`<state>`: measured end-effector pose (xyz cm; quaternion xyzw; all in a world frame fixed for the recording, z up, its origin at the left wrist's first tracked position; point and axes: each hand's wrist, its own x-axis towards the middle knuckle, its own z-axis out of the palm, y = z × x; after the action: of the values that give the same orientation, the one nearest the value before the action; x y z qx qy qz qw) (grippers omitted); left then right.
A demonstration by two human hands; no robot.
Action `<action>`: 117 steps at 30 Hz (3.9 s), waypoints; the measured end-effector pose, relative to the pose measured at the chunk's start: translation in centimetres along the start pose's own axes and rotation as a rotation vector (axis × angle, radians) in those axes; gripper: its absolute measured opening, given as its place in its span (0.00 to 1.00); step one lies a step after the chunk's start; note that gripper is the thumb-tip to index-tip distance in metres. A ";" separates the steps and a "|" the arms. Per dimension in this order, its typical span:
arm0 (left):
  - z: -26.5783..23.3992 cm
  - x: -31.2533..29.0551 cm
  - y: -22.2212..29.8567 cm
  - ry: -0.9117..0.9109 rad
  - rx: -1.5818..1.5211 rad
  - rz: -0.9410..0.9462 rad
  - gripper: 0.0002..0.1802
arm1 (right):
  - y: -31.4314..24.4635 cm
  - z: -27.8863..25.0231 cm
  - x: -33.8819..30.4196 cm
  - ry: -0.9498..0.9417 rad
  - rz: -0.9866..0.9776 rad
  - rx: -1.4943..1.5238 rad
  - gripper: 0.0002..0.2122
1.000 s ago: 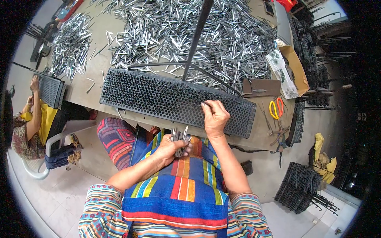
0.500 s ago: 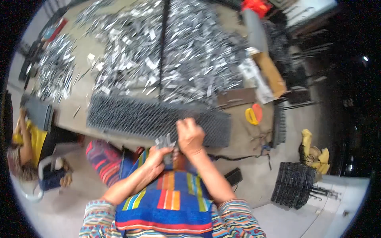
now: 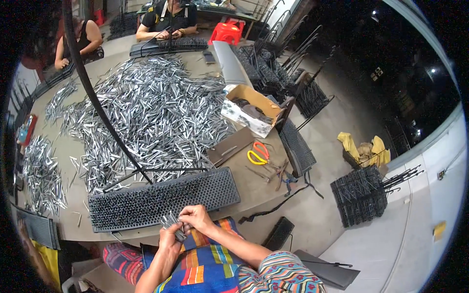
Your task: Assembling metal components by inserting metal pins into a honeycomb mesh grid.
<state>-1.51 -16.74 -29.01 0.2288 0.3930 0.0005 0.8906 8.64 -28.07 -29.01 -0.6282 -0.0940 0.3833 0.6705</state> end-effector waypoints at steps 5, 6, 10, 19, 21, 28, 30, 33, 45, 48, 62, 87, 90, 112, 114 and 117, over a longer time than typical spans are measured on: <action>0.9 1.6 -0.7 0.075 0.066 -0.072 0.08 | -0.2 -1.6 0.6 0.338 -0.193 -0.069 0.01; 0.2 2.2 -1.4 0.094 0.092 -0.064 0.08 | -1.3 -1.6 0.4 0.360 -0.227 -0.140 0.01; 0.7 2.0 -1.4 0.119 0.099 -0.019 0.07 | -1.1 -2.7 2.2 0.418 -0.375 -0.087 0.03; -0.2 1.5 -1.1 0.157 0.150 -0.025 0.07 | -0.1 -0.9 4.7 0.438 -0.496 -0.328 0.02; -0.5 1.6 -0.9 0.140 0.154 -0.042 0.07 | -0.1 -0.8 4.8 0.425 -0.523 -0.388 0.02; -0.4 1.4 -0.7 0.134 0.094 -0.053 0.06 | -1.2 -0.2 5.2 0.314 -0.768 -0.826 0.04; -0.4 1.4 -0.6 0.141 0.086 -0.057 0.06 | -1.6 0.0 5.1 0.271 -0.747 -0.950 0.04; -0.5 1.3 -0.4 0.151 0.094 -0.064 0.06 | -1.7 0.2 4.6 0.305 -0.778 -0.972 0.04; 1.0 0.8 -0.2 0.042 0.109 -0.063 0.06 | -0.2 -1.7 1.9 0.036 0.089 -0.051 0.03; 0.8 1.0 -0.3 0.131 0.057 -0.055 0.06 | -0.4 -1.6 2.4 0.304 -0.223 -0.094 0.02; 0.6 1.1 -0.7 0.135 0.058 -0.047 0.07 | -1.8 -1.5 4.2 0.363 -0.738 -0.664 0.05; 1.2 1.1 0.4 0.031 0.067 -0.058 0.07 | -0.9 -1.9 1.4 0.045 -0.119 -0.406 0.05; 1.5 1.2 0.3 -0.036 0.200 -0.089 0.06 | -0.3 -2.3 0.8 -0.035 0.019 -0.149 0.04; -2.7 -1.5 -2.8 -0.242 0.525 -0.058 0.06 | -1.7 -3.3 4.0 0.380 -0.708 -0.658 0.04; -2.6 -1.5 -2.9 -0.133 0.515 -0.032 0.07 | -1.7 -3.2 4.1 0.386 -0.721 -0.691 0.04; -2.0 -1.8 -2.5 -0.094 0.338 -0.018 0.08 | -1.3 -3.3 4.2 0.363 -0.720 -0.805 0.04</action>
<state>-4.61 -18.44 -29.99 0.3717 0.3473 -0.0842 0.8568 14.02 -27.89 -29.96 -0.8183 -0.3241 -0.0493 0.4721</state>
